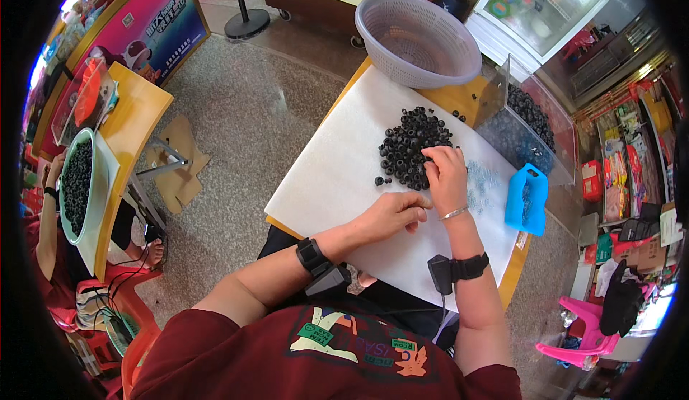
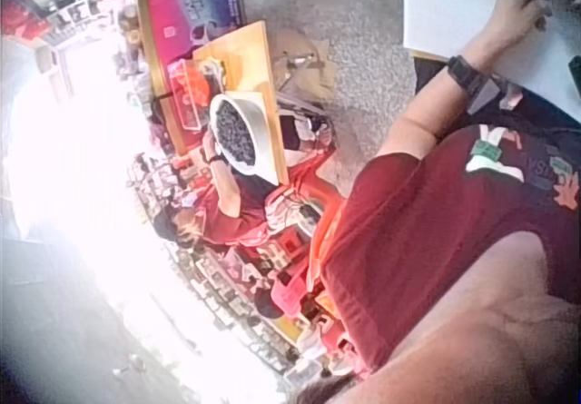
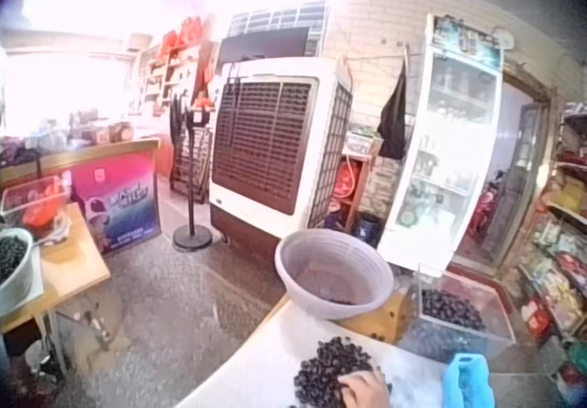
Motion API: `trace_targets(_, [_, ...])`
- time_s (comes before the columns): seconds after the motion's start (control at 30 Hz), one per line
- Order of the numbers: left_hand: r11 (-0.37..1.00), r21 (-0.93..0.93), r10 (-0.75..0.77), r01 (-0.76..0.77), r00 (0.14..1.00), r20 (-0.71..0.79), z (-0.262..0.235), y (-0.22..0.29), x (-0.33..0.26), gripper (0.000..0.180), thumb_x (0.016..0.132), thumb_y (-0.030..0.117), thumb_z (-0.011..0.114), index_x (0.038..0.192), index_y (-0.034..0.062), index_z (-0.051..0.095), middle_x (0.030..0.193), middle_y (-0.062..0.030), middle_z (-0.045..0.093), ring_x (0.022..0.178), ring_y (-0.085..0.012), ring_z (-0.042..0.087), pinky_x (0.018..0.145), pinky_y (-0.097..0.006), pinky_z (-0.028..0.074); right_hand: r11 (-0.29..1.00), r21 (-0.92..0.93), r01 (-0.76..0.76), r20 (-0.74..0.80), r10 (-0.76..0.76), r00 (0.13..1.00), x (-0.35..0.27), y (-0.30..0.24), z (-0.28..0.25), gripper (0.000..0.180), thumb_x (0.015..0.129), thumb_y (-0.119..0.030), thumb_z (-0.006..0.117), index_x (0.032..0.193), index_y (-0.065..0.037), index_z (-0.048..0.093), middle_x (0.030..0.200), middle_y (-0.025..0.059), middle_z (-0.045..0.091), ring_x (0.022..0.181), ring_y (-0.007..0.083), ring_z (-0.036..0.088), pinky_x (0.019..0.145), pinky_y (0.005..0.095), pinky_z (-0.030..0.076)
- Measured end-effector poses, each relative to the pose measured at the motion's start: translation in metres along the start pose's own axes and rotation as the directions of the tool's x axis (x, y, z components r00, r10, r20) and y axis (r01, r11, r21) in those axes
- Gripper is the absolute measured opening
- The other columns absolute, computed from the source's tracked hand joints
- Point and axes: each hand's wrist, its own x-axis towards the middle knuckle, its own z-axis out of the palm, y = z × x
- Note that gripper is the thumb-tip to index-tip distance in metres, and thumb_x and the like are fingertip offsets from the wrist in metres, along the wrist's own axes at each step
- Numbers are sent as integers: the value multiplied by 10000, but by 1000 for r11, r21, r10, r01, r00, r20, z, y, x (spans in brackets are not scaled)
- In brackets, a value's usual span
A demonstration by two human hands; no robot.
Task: Sorting small black plastic or rubber components on a table into various containers.
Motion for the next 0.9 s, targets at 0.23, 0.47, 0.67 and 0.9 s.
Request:
trace_targets(0.23, [999,-35,-16,14,999,-47,2,0,1,231,923,80,506,1113,-38,562,876,-41,603,712,-101,585,676,-239,498,969,179,-173,-102,194,976,-24,-7,-5,210,746,45,610,934,-44,638,940,63,613,849,201,579,749,296,470])
trace_targets(0.47, [959,-285,-40,-13,983,-180,-4,-9,5,267,922,122,526,1150,-15,540,884,-35,606,718,-103,584,670,-251,515,523,756,-393,35,567,823,-47,-32,-15,272,804,11,632,1069,-17,581,975,47,628,852,96,583,752,250,498])
trace_targets(0.67, [952,-305,-28,-33,980,-195,-4,-1,4,244,901,161,591,1092,9,582,910,-30,628,747,-101,589,699,-244,505,674,572,-468,-24,584,812,-64,-65,-18,311,788,-1,638,1090,-30,570,961,55,628,824,118,581,726,263,473])
trace_targets(0.9, [958,-281,14,-52,991,-134,-4,-3,4,190,892,145,606,1031,18,631,884,-20,638,770,-96,594,712,-235,499,944,181,-275,-244,314,918,-77,-76,-15,315,784,10,596,1094,-41,574,939,92,612,744,209,565,694,329,472])
